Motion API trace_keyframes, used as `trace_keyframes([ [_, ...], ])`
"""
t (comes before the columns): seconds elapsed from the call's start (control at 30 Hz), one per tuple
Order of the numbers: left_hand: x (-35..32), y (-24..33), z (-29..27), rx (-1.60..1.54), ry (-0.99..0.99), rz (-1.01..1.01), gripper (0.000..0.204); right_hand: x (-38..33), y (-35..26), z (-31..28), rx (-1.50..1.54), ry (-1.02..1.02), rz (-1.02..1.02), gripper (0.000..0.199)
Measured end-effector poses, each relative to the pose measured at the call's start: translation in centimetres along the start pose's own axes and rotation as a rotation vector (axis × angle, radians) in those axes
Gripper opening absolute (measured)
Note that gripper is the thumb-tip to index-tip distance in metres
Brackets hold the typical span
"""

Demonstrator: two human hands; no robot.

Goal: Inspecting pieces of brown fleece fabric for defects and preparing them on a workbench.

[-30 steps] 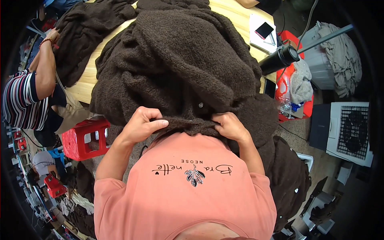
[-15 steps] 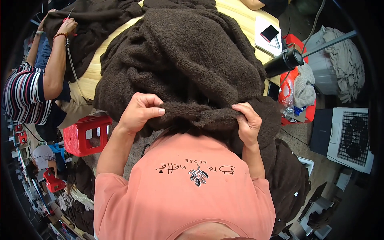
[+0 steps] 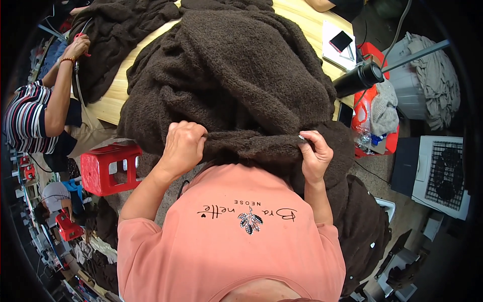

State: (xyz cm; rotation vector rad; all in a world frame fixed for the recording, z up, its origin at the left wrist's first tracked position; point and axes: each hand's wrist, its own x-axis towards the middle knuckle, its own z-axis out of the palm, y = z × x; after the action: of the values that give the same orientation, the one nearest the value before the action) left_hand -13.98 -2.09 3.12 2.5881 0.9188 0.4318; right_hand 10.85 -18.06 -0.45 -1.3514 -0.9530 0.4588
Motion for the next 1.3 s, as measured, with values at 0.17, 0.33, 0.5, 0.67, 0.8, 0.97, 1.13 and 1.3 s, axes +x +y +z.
trace_keyframes([
  [0.17, 0.3, -0.1, -0.1, 0.059, 0.043, 0.001, 0.001, -0.3, 0.5, -0.1, -0.040, -0.048, -0.032, 0.015],
  [0.33, 1.1, 0.0, -1.8, -1.416, -0.174, -0.401, 0.009, -0.4, 0.6, -0.1, 0.001, 0.000, -0.013, 0.015],
  [0.5, 2.6, 3.1, -1.0, -1.490, -0.206, -0.403, 0.008, 0.4, -2.5, 1.1, -0.169, 0.244, -0.099, 0.019],
  [0.67, 4.1, 6.3, 0.6, -1.303, -0.332, -0.383, 0.013, 2.0, -6.1, 3.1, -0.204, -0.519, -0.702, 0.017],
  [0.8, 4.5, 6.4, 0.3, -1.273, -0.406, -0.361, 0.019, 2.6, -5.5, 5.3, -0.285, -0.430, -0.740, 0.018],
  [0.97, 3.9, 5.4, 0.1, -1.290, -0.443, -0.424, 0.020, 2.4, -4.3, 5.6, -0.409, -0.413, -0.780, 0.018],
  [1.13, 3.6, 4.6, 1.2, -1.340, -0.416, -0.463, 0.020, 2.5, -4.0, 6.0, -0.474, -0.476, -0.785, 0.013],
  [1.3, 3.1, 4.2, 1.7, -1.315, -0.397, -0.445, 0.016, 2.6, -3.6, 6.3, -0.503, -0.458, -0.773, 0.014],
])
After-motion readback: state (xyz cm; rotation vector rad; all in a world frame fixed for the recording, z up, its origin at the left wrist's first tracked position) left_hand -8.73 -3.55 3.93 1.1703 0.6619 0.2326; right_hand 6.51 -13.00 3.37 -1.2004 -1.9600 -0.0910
